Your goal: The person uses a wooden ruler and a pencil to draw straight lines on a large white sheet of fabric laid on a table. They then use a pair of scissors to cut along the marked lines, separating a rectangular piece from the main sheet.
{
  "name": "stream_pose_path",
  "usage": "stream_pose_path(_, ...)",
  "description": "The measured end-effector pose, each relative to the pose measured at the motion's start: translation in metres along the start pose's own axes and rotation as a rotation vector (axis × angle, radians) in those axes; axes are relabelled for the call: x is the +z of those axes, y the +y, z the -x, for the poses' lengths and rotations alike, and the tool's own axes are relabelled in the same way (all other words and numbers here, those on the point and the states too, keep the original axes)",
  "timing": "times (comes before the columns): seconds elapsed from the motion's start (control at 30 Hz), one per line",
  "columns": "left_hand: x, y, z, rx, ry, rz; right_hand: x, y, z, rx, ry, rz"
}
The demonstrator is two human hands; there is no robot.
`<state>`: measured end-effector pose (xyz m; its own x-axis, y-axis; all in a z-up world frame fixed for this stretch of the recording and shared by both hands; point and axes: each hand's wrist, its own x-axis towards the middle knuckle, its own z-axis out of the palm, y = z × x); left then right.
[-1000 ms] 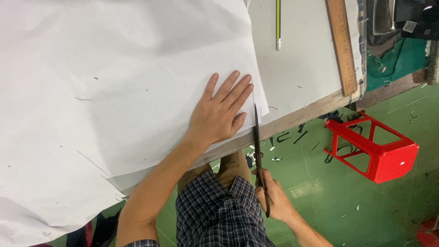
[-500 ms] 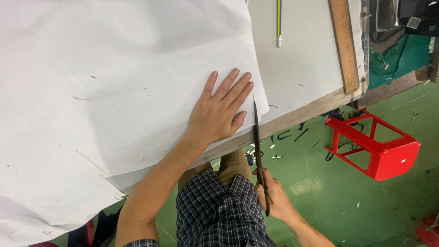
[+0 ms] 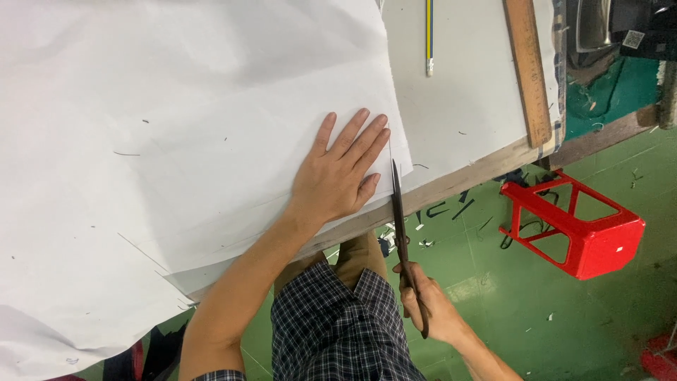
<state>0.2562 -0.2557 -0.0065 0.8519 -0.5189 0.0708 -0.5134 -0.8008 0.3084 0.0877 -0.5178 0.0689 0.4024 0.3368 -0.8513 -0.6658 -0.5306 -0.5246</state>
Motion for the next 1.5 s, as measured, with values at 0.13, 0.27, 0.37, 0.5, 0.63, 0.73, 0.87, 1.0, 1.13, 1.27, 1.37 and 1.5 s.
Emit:
stream_pose_path(0.13, -0.001, -0.001, 0.0, -0.003, -0.044, 0.009, -0.001, -0.009, -0.015, -0.02, 0.016, -0.007)
stream_pose_path(0.27, 0.0, -0.001, 0.0, -0.001, -0.075, -0.014, -0.002, -0.021, -0.024, -0.02, 0.038, -0.003)
stream_pose_path(0.37, -0.001, -0.001, 0.0, 0.005, -0.077, -0.024, -0.003, -0.022, -0.026, -0.051, 0.04, -0.025)
stream_pose_path(0.5, -0.003, -0.001, -0.001, 0.004, -0.061, -0.004, 0.0, -0.011, -0.028, -0.161, 0.085, 0.045)
stream_pose_path(0.63, 0.001, 0.0, -0.002, -0.019, -0.056, 0.002, -0.008, -0.007, -0.018, -0.094, 0.075, 0.083)
stream_pose_path(0.73, -0.006, -0.002, 0.007, -0.029, -0.068, -0.005, -0.01, 0.011, 0.0, -0.082, -0.083, -0.183)
stream_pose_path(0.87, -0.038, -0.005, 0.06, -0.163, 0.176, 0.168, -0.015, 0.036, 0.006, -0.104, 0.034, -0.086)
stream_pose_path(1.0, -0.044, -0.024, 0.173, -0.463, 0.236, 0.166, 0.014, 0.007, -0.006, -0.07, -0.182, 0.118)
stream_pose_path(1.13, -0.077, -0.066, 0.286, -0.543, 0.232, 0.081, 0.092, -0.021, -0.016, -0.259, -0.312, 0.477)
stream_pose_path(1.27, -0.078, -0.089, 0.346, -0.518, 0.198, -0.029, 0.16, -0.025, -0.018, -0.156, -0.492, 0.4)
stream_pose_path(1.37, -0.068, -0.101, 0.366, -0.525, 0.116, -0.028, 0.194, -0.031, -0.018, -0.074, -0.53, 0.357)
stream_pose_path(1.5, -0.069, -0.105, 0.369, -0.509, 0.133, -0.061, 0.223, -0.045, -0.023, -0.108, -0.523, 0.17)
